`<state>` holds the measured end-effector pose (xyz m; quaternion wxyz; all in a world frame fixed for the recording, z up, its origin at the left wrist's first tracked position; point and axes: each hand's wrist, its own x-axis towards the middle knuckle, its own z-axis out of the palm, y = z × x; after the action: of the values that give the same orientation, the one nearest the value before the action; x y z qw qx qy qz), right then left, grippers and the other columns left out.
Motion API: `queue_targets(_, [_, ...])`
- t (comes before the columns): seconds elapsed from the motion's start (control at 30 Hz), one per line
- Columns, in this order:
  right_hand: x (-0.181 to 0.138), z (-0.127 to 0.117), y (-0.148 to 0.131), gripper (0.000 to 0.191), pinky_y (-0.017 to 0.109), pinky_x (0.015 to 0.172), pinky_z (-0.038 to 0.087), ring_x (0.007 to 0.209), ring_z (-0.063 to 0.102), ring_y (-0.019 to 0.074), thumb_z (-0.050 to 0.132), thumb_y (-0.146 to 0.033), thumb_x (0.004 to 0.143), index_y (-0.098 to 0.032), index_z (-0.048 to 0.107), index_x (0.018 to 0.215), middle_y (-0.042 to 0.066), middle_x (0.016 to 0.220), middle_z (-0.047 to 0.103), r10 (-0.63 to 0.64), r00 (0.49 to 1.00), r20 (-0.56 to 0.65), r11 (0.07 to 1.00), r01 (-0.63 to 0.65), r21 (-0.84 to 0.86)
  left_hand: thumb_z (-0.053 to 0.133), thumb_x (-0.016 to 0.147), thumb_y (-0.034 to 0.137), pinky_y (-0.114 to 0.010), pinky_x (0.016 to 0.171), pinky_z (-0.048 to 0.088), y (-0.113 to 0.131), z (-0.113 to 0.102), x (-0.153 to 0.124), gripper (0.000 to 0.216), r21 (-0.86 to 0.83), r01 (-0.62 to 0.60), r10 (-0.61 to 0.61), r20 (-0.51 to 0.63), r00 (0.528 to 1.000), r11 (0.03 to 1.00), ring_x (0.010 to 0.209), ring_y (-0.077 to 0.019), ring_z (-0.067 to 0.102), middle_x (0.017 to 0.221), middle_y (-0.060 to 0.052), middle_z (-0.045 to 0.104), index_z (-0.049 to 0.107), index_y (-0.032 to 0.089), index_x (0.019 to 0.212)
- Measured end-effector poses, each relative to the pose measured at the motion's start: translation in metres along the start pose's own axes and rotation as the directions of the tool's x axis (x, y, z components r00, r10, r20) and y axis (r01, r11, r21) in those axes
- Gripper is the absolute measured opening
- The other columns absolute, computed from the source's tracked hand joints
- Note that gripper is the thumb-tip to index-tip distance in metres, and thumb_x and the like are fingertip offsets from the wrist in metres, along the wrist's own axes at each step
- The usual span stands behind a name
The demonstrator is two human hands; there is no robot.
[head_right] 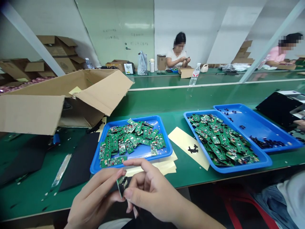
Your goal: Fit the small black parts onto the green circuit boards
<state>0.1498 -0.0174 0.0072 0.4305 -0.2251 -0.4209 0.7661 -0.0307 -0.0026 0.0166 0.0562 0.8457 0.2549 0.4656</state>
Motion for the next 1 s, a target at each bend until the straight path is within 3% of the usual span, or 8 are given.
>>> queue_targets(0.13, [-0.002, 0.000, -0.001, 0.040, 0.016, 0.055, 0.050, 0.056, 0.056, 0.0061, 0.069, -0.026, 0.084, -0.023, 0.051, 0.119, -0.007, 0.068, 0.053, -0.081, 0.997, 0.018, 0.994, 0.082, -0.077, 0.055, 0.093, 0.029, -0.026, 0.069, 0.058, 0.003, 0.002, -0.002, 0.038, -0.084, 0.055, -0.055, 0.007, 0.998, 0.995, 0.080, -0.0176, 0.070, 0.090, -0.008, 0.072, 0.056, 0.018, 0.130])
queue_targets(0.27, [-0.010, 0.001, -0.005, 0.037, 0.020, 0.068, 0.053, 0.067, 0.062, 0.0078, 0.064, -0.014, 0.085, -0.024, 0.056, 0.119, -0.002, 0.078, 0.061, -0.238, 0.969, -0.067, 0.906, 0.196, -0.374, 0.056, 0.092, 0.031, -0.022, 0.078, 0.056, 0.007, 0.009, -0.007, 0.040, -0.181, 0.180, -0.190, -0.038, 0.981, 0.967, 0.088, -0.0160, 0.068, 0.098, -0.006, 0.071, 0.056, 0.021, 0.131])
queue_targets(0.33, [-0.012, 0.002, -0.010, 0.034, 0.022, 0.070, 0.055, 0.074, 0.065, 0.0109, 0.060, -0.010, 0.085, -0.024, 0.059, 0.116, 0.001, 0.084, 0.066, -0.378, 0.924, -0.063, 0.767, 0.275, -0.579, 0.056, 0.092, 0.032, -0.021, 0.082, 0.054, 0.009, 0.012, -0.010, 0.042, -0.238, 0.245, -0.264, -0.053, 0.963, 0.940, 0.092, -0.0149, 0.067, 0.102, -0.005, 0.070, 0.054, 0.023, 0.132])
queue_targets(0.47, [-0.011, 0.006, -0.021, 0.018, 0.025, 0.063, 0.057, 0.071, 0.066, 0.0145, 0.055, -0.009, 0.088, -0.018, 0.066, 0.099, 0.005, 0.083, 0.069, -0.586, 0.801, 0.125, 0.401, 0.420, -0.814, 0.057, 0.091, 0.033, -0.019, 0.084, 0.053, 0.011, 0.015, -0.011, 0.038, -0.350, 0.308, -0.341, -0.034, 0.939, 0.884, 0.094, -0.0137, 0.066, 0.103, -0.003, 0.070, 0.057, 0.026, 0.129])
queue_targets(0.53, [-0.010, 0.007, -0.024, 0.017, 0.025, 0.062, 0.057, 0.071, 0.066, 0.0148, 0.054, -0.008, 0.089, -0.017, 0.066, 0.096, 0.006, 0.081, 0.068, -0.621, 0.767, 0.161, 0.303, 0.424, -0.854, 0.058, 0.091, 0.032, -0.018, 0.085, 0.053, 0.011, 0.015, -0.010, 0.036, -0.375, 0.323, -0.360, -0.030, 0.933, 0.869, 0.095, -0.0137, 0.066, 0.102, -0.003, 0.071, 0.059, 0.026, 0.127])
queue_targets(0.83, [-0.003, 0.009, -0.022, 0.016, 0.029, 0.062, 0.057, 0.072, 0.064, 0.0168, 0.053, -0.004, 0.088, -0.012, 0.065, 0.095, 0.008, 0.080, 0.068, -0.695, 0.672, 0.256, 0.053, 0.403, -0.914, 0.050, 0.095, 0.028, -0.021, 0.090, 0.054, 0.017, 0.015, -0.010, 0.041, -0.382, 0.348, -0.367, 0.026, 0.930, 0.856, 0.106, -0.0167, 0.065, 0.120, -0.005, 0.068, 0.050, 0.028, 0.136])
queue_targets(0.9, [0.000, 0.009, -0.021, 0.016, 0.029, 0.062, 0.056, 0.071, 0.063, 0.0172, 0.052, -0.004, 0.089, -0.013, 0.065, 0.092, 0.008, 0.079, 0.068, -0.698, 0.662, 0.272, 0.005, 0.384, -0.923, 0.046, 0.097, 0.027, -0.023, 0.090, 0.054, 0.019, 0.018, -0.011, 0.037, -0.404, 0.386, -0.409, 0.033, 0.912, 0.829, 0.108, -0.0178, 0.064, 0.121, -0.006, 0.068, 0.054, 0.028, 0.133])
queue_targets(1.0, [0.004, 0.010, -0.020, 0.017, 0.030, 0.060, 0.055, 0.069, 0.063, 0.0176, 0.051, -0.003, 0.088, -0.014, 0.063, 0.088, 0.008, 0.076, 0.068, -0.709, 0.645, 0.285, -0.042, 0.365, -0.930, 0.041, 0.098, 0.024, -0.029, 0.097, 0.051, 0.023, 0.026, -0.016, 0.034, -0.454, 0.467, -0.533, -0.020, 0.846, 0.759, 0.112, -0.0202, 0.063, 0.120, -0.005, 0.069, 0.061, 0.027, 0.126])
